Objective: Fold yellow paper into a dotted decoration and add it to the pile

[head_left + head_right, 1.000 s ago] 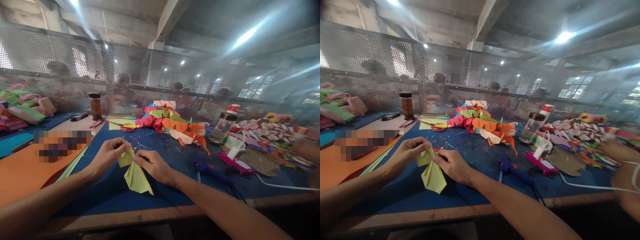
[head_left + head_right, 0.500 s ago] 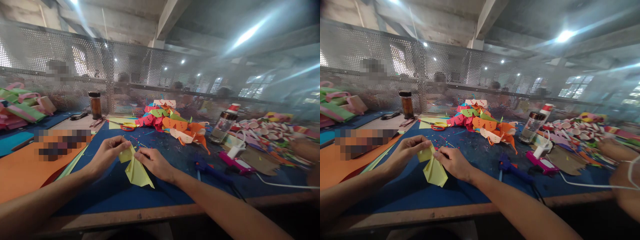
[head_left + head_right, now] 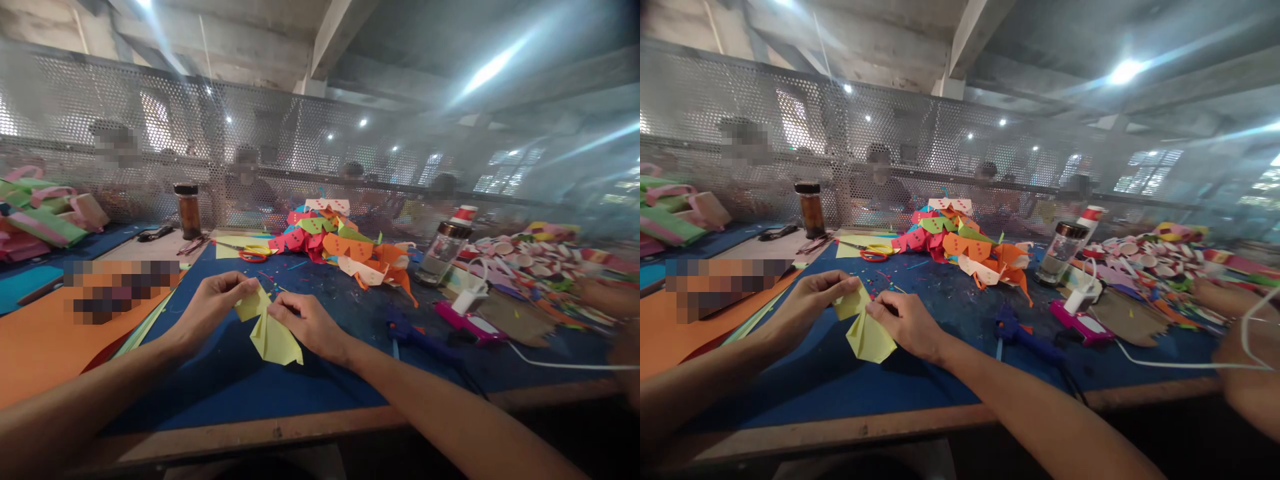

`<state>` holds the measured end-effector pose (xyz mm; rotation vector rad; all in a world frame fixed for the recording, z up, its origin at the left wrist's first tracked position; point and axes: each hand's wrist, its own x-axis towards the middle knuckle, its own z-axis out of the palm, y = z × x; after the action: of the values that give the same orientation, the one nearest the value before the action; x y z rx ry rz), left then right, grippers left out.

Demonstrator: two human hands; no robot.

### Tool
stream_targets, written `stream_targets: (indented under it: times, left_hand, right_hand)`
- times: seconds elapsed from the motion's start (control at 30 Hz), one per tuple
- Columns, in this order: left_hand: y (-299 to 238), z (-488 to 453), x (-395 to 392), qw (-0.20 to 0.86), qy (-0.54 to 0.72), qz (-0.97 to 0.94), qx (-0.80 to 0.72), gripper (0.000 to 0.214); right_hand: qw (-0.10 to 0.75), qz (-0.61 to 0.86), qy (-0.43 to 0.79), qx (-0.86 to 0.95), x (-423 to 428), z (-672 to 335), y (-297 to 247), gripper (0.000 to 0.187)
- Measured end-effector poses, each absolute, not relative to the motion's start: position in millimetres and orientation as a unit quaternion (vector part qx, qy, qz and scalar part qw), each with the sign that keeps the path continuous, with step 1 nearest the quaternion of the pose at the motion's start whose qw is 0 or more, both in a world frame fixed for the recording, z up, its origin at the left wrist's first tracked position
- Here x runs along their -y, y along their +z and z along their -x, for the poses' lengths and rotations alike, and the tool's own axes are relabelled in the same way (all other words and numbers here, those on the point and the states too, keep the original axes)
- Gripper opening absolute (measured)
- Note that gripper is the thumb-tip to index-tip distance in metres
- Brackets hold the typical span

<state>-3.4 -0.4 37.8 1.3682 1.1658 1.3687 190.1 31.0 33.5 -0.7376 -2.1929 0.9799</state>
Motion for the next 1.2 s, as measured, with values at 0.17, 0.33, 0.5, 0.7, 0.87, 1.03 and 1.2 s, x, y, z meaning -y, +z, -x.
stream_targets:
  times: [0.17,0.33,0.5,0.7,0.87,1.03,1.2]
  left_hand:
    - [39.5,3.6,1.0,0.423,0.548,-0.55,-0.468,0.039]
    - [40.3,3.9,1.4,0.424,0.552,-0.556,-0.455,0.038]
    - [40.2,3.8,1.5,0.431,0.542,-0.551,-0.465,0.032]
    - [40.6,3.4,2.9,0.451,0.547,-0.542,-0.45,0.027]
    - [39.1,3.0,3.9,0.465,0.547,-0.533,-0.447,0.025]
    - [39.4,3.2,4.5,0.462,0.55,-0.532,-0.449,0.026]
    - [38.9,3.8,3.3,0.453,0.548,-0.538,-0.453,0.027]
  right_hand:
    - [0.309,0.285,0.375,0.826,-30.7,-190.5,32.9,0.034]
    - [0.308,0.286,0.373,0.827,-30.0,-190.5,33.8,0.035]
    - [0.303,0.281,0.373,0.831,-28.4,-191.1,36.1,0.034]
    - [0.282,0.285,0.368,0.839,-25.2,-191.3,39.8,0.035]
    - [0.275,0.286,0.374,0.839,-25.0,-191.0,40.2,0.035]
    - [0.269,0.278,0.38,0.84,-25.2,-190.7,39.2,0.035]
    - [0.274,0.277,0.366,0.845,-24.9,-190.6,38.5,0.035]
